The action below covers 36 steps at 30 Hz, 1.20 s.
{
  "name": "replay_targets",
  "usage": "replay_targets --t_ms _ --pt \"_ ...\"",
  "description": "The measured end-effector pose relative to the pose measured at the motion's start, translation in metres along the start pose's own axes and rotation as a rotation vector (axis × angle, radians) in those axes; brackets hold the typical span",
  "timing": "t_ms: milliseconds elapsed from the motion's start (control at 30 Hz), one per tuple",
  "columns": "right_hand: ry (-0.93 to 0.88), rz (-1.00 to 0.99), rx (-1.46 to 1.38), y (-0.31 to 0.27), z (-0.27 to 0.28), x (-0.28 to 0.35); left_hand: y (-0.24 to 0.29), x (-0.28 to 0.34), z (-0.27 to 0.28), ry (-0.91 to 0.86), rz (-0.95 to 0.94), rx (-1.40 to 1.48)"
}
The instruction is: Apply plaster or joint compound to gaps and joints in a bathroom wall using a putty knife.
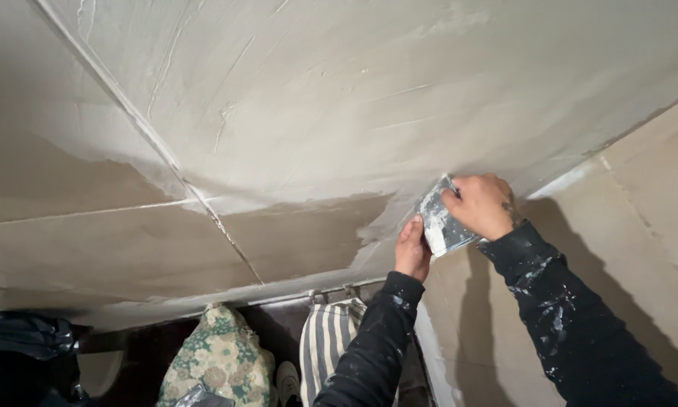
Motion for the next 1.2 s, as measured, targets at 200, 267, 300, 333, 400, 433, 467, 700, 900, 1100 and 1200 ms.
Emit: replay_targets --t_ms 200,267,300,333,400,433,467,700,900,1100,1200 --pt "0.010 -0.031 -0.060 0.003 -0.004 -0.008 0.017 0.017 -0.029 -0.003 0.056 0.072" --pt "0.002 -0.030 -0.094 0.005 -0.008 -0.010 0.013 0.015 -0.029 -0.009 0.047 0.098" --pt "0.000 -0.033 -0.126 0.006 -0.010 -0.011 0.012 0.014 -0.030 -0.021 0.041 0.120" --pt "-0.003 -0.026 -0.127 0.009 -0.011 -0.012 0.008 0.010 -0.028 -0.019 0.034 0.124" --pt "-0.072 -0.073 -0.104 0.017 -0.017 -0.011 -0.001 0.003 -0.021 0.011 0.003 0.194" --pt "-0.082 -0.064 -0.101 0.018 -0.017 -0.013 -0.005 0.000 -0.017 0.015 -0.004 0.205" --pt "-0.091 -0.069 -0.098 0.019 -0.018 -0.012 -0.009 -0.003 -0.013 -0.006 -0.020 0.233" --pt "-0.095 -0.081 0.001 0.008 -0.012 -0.012 0.020 0.024 -0.054 -0.009 0.052 0.297" --pt "-0.157 -0.110 -0.003 0.009 -0.008 -0.012 -0.013 -0.015 -0.024 -0.018 -0.028 0.342" --pt "-0.082 -0.062 0.115 0.001 -0.014 -0.010 -0.006 -0.008 -0.038 -0.030 -0.037 0.363" --pt "-0.053 -0.078 0.103 -0.003 -0.018 -0.011 0.002 -0.002 -0.041 -0.086 -0.016 0.423"
Point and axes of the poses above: each hand's wrist, its own x-axis away from the middle knuckle, its own z-axis out of the back of the hand, y = z × x, the point moved 3 cm from there along -x, towards the middle knuckle, and after that the axes turned 12 degrees about z, right-handed, at the moved point
